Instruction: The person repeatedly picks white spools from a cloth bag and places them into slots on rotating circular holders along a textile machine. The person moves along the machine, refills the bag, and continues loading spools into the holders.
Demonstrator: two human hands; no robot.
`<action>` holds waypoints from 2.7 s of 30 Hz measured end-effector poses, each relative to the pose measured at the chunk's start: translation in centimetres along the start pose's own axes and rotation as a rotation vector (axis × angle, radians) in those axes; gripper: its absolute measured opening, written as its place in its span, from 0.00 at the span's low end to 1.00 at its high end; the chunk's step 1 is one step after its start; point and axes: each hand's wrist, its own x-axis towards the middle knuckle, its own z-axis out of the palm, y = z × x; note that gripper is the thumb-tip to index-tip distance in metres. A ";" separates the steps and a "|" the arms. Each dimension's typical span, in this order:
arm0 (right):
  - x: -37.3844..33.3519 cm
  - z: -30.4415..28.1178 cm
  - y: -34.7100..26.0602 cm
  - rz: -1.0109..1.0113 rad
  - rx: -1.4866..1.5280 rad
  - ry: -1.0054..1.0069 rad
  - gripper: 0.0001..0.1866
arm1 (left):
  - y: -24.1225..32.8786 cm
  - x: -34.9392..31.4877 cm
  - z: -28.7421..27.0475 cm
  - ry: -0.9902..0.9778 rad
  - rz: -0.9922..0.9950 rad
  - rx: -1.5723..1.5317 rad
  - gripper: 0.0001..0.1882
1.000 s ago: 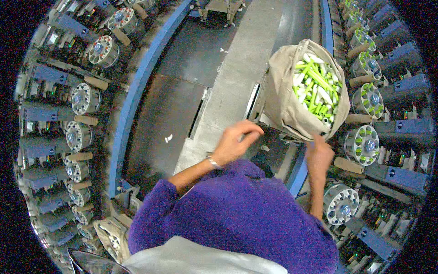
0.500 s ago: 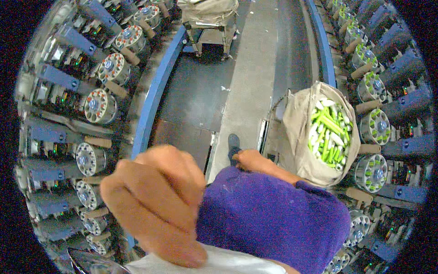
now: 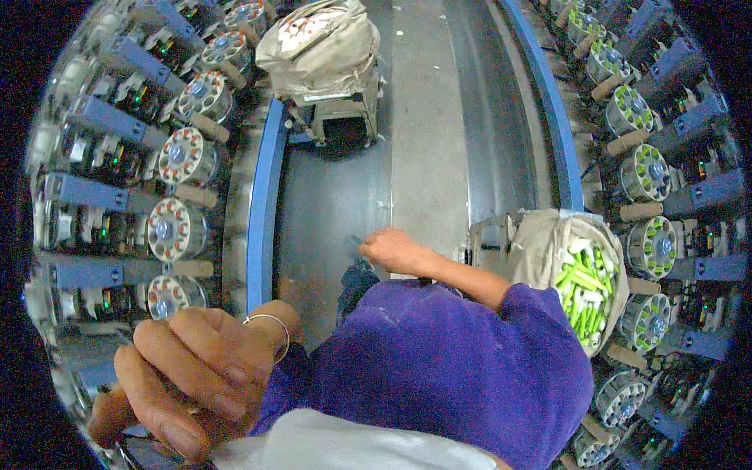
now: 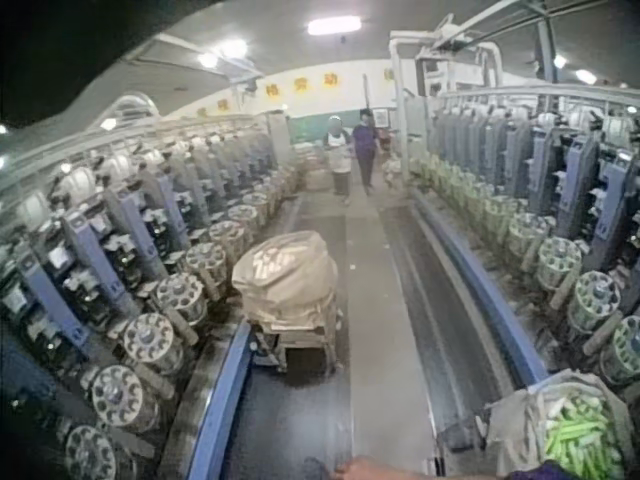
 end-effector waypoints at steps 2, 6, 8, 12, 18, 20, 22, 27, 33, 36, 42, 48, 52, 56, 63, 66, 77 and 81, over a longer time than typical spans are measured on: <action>2.5 0.3 2.2 0.061 0.040 -0.011 0.10 | -2.4 0.3 -4.7 0.101 0.203 0.013 0.17; 7.5 -0.7 7.4 0.289 0.151 -0.104 0.15 | -8.9 -1.1 -14.2 0.522 0.360 0.226 0.09; 9.6 -2.3 9.5 0.413 0.150 -0.017 0.15 | -13.2 -1.9 -21.2 0.612 -0.031 0.460 0.12; 13.2 -5.9 13.0 0.621 0.170 0.125 0.15 | -27.5 -3.7 -34.7 0.493 -0.790 0.566 0.12; 19.5 -9.4 20.8 0.811 0.192 0.166 0.14 | -39.2 -10.6 -49.4 0.287 -0.732 1.043 0.16; 22.3 -10.6 25.4 0.862 0.172 0.168 0.15 | -41.1 -11.4 -54.1 0.366 -0.805 1.197 0.23; 26.5 -12.5 31.3 0.907 0.224 0.287 0.20 | -42.7 -11.3 -59.1 0.476 -0.912 1.300 0.30; 39.4 -18.7 46.5 0.894 0.313 0.727 0.37 | -47.7 -9.7 -68.5 0.674 -1.268 1.346 0.48; 51.2 -21.2 57.0 1.216 0.252 0.572 0.57 | -53.3 -9.6 -74.8 0.644 -1.576 1.404 0.47; 53.0 -20.6 59.9 1.376 0.229 0.440 0.58 | -53.0 -9.7 -76.4 0.670 -1.686 1.350 0.40; 50.5 -24.7 62.0 1.203 0.877 0.865 0.34 | -51.9 -4.0 -77.3 1.136 -1.234 0.756 0.23; 51.9 -35.2 57.0 0.995 0.912 0.934 0.32 | -52.9 10.9 -80.1 1.234 -0.946 0.336 0.17; 54.6 -39.1 55.6 0.914 0.702 1.005 0.33 | -52.8 15.8 -80.4 1.139 -0.888 0.404 0.17; 57.1 -36.0 59.2 0.804 0.269 0.961 0.34 | -58.1 14.8 -83.2 0.779 -0.853 0.633 0.19; 61.7 -27.6 68.7 0.989 -0.141 0.821 0.33 | -73.0 9.3 -87.8 0.421 -1.101 0.886 0.22; 62.7 -29.2 72.5 1.101 -0.079 0.788 0.32 | -79.2 8.5 -91.7 0.410 -0.965 1.058 0.17; 70.1 -35.7 90.2 1.246 0.049 0.945 0.28 | -93.5 12.2 -103.6 0.316 -1.411 1.250 0.24; 71.9 -36.3 92.2 1.208 0.034 1.004 0.29 | -95.2 14.5 -106.4 0.240 -1.291 1.271 0.18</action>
